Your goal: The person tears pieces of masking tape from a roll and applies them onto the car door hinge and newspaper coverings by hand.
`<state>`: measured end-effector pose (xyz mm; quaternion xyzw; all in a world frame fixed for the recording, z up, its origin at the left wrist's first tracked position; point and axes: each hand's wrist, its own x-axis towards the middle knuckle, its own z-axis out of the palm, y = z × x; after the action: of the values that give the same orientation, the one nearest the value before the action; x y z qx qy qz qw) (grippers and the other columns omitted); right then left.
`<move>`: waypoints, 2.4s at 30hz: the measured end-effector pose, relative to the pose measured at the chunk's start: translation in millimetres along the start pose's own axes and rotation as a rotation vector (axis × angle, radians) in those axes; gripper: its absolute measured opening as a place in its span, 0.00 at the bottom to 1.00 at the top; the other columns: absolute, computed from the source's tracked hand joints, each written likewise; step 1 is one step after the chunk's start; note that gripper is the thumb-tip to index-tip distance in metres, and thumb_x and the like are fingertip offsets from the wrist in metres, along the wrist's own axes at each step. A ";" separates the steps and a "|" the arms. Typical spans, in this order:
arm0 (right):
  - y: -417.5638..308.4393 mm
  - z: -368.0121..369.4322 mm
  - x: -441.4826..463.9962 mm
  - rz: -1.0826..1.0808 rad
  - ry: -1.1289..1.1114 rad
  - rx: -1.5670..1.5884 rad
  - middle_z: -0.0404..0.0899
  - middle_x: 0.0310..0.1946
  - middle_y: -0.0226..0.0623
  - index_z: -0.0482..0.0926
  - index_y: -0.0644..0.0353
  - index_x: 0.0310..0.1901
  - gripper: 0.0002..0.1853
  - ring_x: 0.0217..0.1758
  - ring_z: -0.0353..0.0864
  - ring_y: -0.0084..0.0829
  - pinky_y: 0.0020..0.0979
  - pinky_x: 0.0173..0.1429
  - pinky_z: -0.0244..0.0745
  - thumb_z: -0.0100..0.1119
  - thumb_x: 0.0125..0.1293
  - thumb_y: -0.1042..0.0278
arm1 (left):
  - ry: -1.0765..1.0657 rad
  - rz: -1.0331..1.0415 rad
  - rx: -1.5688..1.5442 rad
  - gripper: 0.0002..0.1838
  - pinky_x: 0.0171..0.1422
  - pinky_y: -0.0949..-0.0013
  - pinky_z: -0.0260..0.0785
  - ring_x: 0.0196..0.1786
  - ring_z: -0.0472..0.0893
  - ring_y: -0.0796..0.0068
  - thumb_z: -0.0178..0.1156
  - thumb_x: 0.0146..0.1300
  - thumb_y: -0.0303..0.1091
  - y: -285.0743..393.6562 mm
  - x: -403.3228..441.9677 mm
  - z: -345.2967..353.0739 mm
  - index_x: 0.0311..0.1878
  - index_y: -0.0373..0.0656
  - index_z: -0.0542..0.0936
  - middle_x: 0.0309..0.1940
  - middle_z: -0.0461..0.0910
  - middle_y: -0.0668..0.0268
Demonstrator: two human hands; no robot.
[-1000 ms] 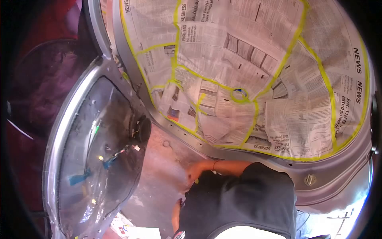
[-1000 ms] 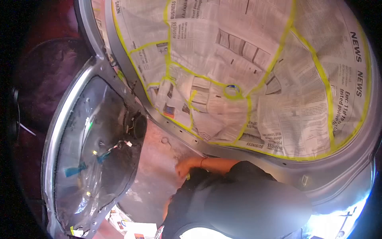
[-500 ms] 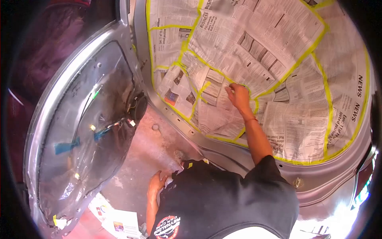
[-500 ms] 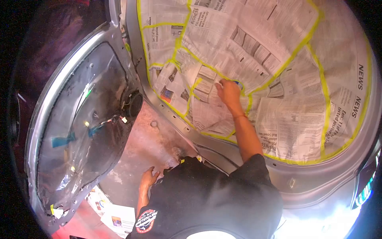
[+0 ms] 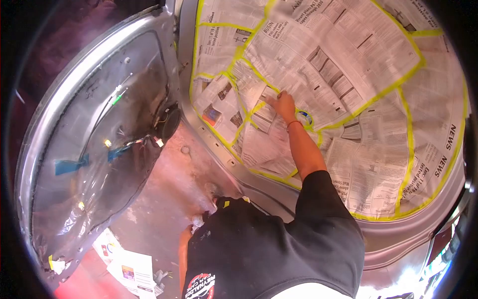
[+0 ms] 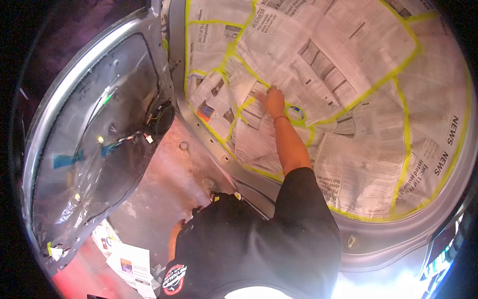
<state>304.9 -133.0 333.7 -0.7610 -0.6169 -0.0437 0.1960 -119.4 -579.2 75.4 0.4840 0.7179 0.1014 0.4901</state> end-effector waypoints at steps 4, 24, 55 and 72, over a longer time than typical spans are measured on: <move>43.8 -60.5 26.6 0.134 0.079 0.286 0.83 0.33 0.49 0.81 0.63 0.33 0.29 0.41 0.83 0.48 0.43 0.46 0.76 0.65 0.53 0.38 | 0.041 -0.022 -0.132 0.35 0.57 0.56 0.72 0.54 0.81 0.50 0.63 0.57 0.57 -32.7 31.0 25.2 0.58 0.38 0.76 0.50 0.81 0.47; 10.7 -56.3 -43.6 0.014 0.114 -0.003 0.81 0.29 0.51 0.72 0.70 0.45 0.23 0.35 0.81 0.54 0.46 0.44 0.72 0.59 0.64 0.54 | 0.092 -0.354 -0.568 0.24 0.48 0.68 0.73 0.41 0.81 0.72 0.59 0.67 0.44 -27.2 5.6 24.4 0.54 0.30 0.78 0.39 0.84 0.59; -14.8 -7.0 -11.3 -0.017 0.062 0.241 0.79 0.40 0.62 0.63 0.77 0.61 0.45 0.45 0.79 0.54 0.47 0.53 0.70 0.63 0.57 0.42 | -0.036 -0.334 -0.609 0.23 0.47 0.69 0.73 0.41 0.81 0.72 0.60 0.67 0.46 -73.1 13.2 15.7 0.50 0.33 0.81 0.39 0.84 0.60; -75.8 9.2 37.3 0.185 -0.687 1.707 0.72 0.24 0.26 0.76 0.60 0.42 0.14 0.22 0.67 0.17 0.22 0.26 0.62 0.65 0.62 0.60 | 0.136 -0.592 -0.329 0.26 0.44 0.70 0.72 0.40 0.81 0.74 0.59 0.66 0.53 -20.1 72.6 -71.0 0.51 0.37 0.82 0.36 0.83 0.62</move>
<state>239.5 -83.1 355.3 -0.3758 -0.4010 0.6697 0.4994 -192.0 -508.5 54.5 0.1611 0.8323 0.1012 0.5207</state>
